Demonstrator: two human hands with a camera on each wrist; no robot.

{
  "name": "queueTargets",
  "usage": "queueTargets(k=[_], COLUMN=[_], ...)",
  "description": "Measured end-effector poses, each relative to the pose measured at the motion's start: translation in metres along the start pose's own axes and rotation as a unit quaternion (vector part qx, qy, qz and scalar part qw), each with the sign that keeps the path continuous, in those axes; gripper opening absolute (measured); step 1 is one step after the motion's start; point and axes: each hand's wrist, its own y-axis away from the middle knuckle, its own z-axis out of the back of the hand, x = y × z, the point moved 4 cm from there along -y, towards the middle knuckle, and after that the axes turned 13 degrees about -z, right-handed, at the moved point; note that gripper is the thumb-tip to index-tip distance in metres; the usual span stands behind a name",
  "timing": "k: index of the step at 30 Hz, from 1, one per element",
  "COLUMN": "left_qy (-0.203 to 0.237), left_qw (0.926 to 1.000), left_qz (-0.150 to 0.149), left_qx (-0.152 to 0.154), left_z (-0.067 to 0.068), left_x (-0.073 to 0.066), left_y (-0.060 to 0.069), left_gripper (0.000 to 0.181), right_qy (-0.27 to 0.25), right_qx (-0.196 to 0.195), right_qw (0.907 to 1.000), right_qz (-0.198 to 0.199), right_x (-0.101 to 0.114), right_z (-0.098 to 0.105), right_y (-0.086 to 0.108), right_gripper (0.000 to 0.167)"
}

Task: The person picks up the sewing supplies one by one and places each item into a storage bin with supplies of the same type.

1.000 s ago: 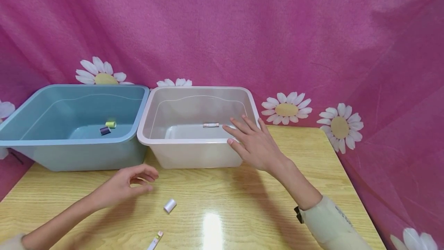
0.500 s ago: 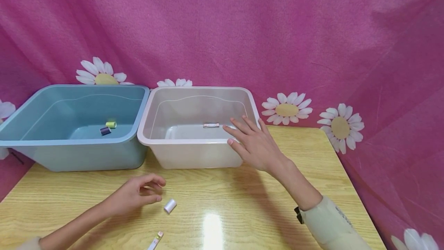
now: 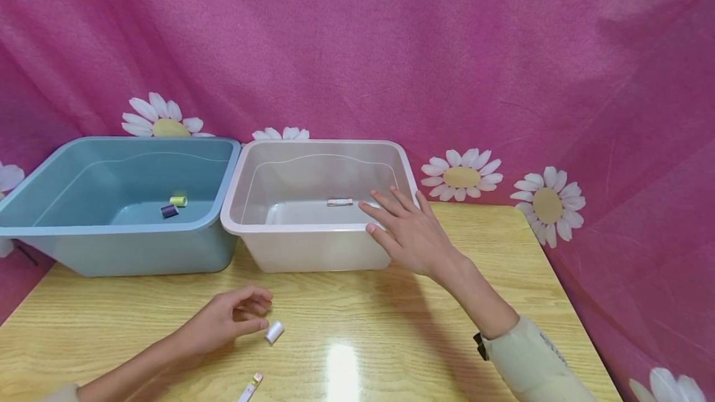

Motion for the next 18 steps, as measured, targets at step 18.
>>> queueTargets(k=[18], left_qy=[-0.065], left_qw=[0.9976], left_qz=[-0.004], left_qx=[0.025], left_z=[-0.0109], left_x=[0.0068], left_y=[0.0023], left_gripper=[0.037], right_qy=[0.001], right_qx=[0.001], right_qw=[1.0000], right_qz=[0.001], right_x=[0.0005], right_z=[0.0003], right_y=[-0.0001], right_gripper=[0.050])
